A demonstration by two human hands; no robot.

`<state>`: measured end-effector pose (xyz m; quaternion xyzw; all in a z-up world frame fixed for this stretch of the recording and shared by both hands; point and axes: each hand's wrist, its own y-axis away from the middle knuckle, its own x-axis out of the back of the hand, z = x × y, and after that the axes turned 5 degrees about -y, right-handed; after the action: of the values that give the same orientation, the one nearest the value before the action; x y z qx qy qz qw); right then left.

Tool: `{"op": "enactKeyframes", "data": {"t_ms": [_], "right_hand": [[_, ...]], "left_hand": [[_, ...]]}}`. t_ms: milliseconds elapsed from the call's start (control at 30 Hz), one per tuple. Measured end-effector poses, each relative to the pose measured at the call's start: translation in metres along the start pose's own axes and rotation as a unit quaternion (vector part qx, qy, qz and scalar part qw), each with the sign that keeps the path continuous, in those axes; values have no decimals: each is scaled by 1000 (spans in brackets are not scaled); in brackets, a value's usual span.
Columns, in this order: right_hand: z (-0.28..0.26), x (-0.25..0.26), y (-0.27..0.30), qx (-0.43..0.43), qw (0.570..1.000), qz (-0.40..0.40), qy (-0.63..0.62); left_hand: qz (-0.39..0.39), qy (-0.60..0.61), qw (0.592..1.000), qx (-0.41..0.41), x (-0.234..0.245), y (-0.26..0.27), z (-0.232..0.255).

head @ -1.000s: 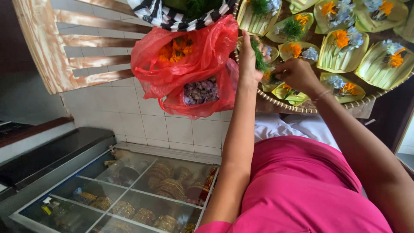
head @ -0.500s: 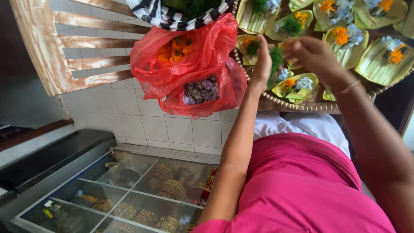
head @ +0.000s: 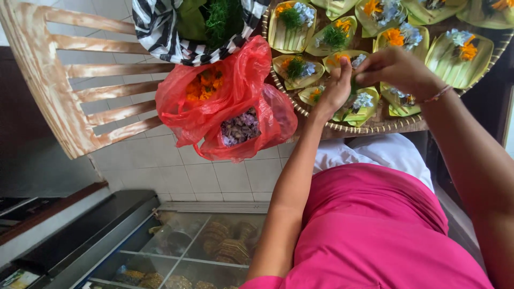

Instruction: Assembling traditional Balinese flower offerings (canang sari) on a woven tray.

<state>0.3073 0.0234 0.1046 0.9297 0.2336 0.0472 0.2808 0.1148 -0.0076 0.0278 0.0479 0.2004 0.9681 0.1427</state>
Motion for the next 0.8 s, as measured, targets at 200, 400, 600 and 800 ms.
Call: {"op": "enactKeyframes", "data": {"t_ms": [200,400,600,800], "right_hand": [[21,21,18,-16,996,50,66],[65,-27,5,-43,982,16,182],[71,-60,19,39,952,172,252],[25,-51,31,113,942,216,232]], "left_hand": [[-38,61,972,222,35,29,45],[12,332,929,164,37,5,-22],[78,414,890,173,22,1,-12],[149,423,869,210,1,-15,-19]]}}
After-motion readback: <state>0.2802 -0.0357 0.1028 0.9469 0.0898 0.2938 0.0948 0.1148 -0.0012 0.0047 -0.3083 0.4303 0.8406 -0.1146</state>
